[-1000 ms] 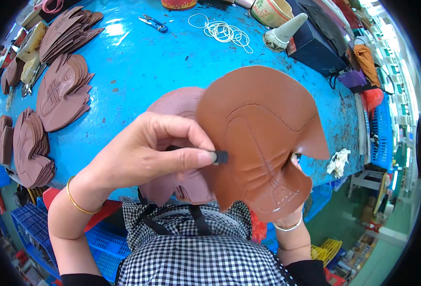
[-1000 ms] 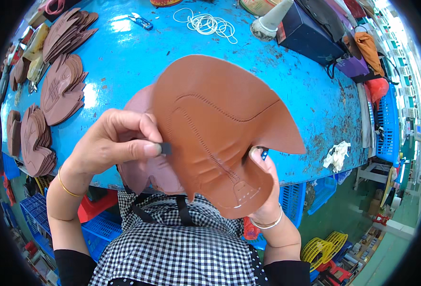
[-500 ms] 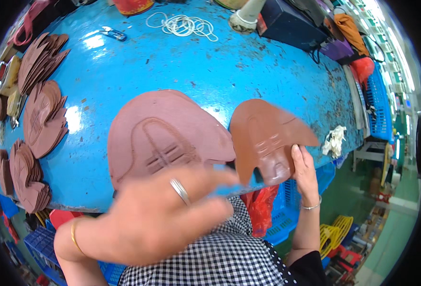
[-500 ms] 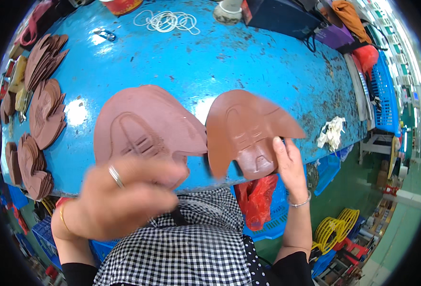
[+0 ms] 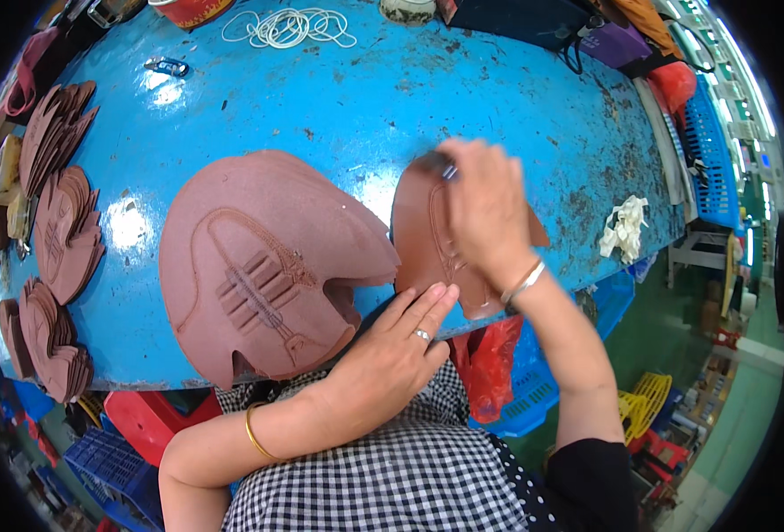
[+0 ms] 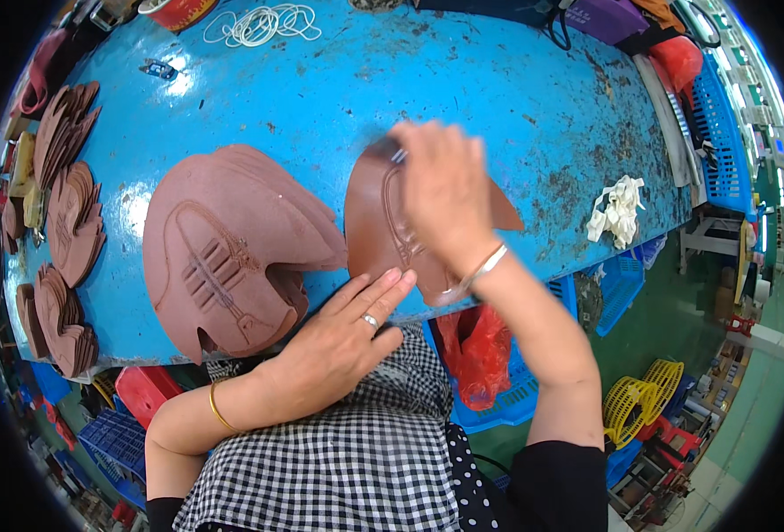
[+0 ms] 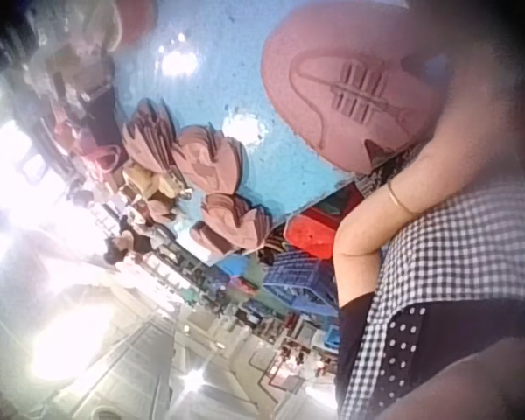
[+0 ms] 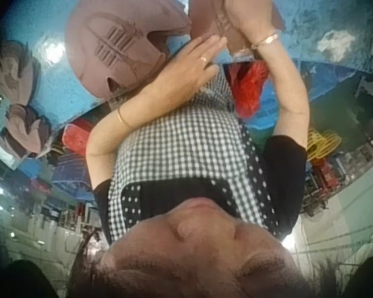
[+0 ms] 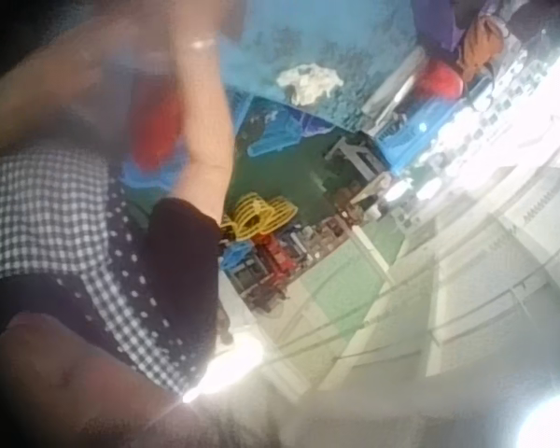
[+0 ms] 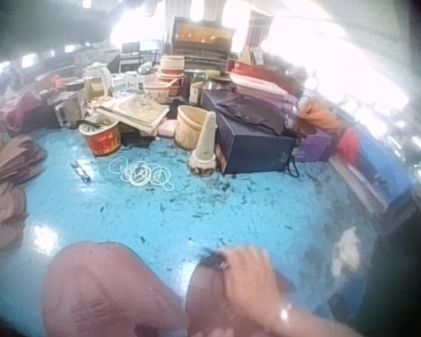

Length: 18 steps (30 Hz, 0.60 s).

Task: Trimming excess material from brown leather shoe upper components using snips and marking them for assembly.

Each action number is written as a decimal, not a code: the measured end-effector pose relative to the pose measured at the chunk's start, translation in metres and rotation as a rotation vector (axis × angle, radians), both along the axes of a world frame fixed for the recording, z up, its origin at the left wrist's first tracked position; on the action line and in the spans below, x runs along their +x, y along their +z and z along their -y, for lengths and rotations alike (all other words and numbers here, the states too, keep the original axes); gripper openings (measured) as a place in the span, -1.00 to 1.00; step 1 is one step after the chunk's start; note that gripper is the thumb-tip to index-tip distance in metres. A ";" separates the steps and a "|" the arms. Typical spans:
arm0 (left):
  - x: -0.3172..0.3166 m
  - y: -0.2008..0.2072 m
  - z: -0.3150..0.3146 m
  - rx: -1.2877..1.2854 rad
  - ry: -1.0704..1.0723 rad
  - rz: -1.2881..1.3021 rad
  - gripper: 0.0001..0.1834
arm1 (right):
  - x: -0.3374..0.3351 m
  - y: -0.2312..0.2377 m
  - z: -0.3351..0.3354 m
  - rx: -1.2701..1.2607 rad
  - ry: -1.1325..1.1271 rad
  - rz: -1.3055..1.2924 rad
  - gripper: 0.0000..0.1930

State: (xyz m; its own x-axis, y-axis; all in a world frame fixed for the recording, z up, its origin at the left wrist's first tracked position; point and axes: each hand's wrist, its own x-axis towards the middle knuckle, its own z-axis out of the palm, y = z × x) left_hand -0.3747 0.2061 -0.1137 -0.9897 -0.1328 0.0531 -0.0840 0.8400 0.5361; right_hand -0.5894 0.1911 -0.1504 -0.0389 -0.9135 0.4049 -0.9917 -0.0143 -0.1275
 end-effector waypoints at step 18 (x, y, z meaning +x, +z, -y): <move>0.127 0.089 0.053 1.184 0.242 -0.217 -0.83 | 0.015 0.012 -0.026 0.064 -0.009 1.110 -0.79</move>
State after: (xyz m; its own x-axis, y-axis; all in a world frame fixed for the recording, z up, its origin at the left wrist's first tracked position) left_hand -0.2473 0.1526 -0.0251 -0.9186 -0.3899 -0.0641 0.0165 -0.2000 0.9797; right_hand -0.5742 0.2169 -0.1383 -0.3569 -0.9295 0.0931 -0.3265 0.0307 -0.9447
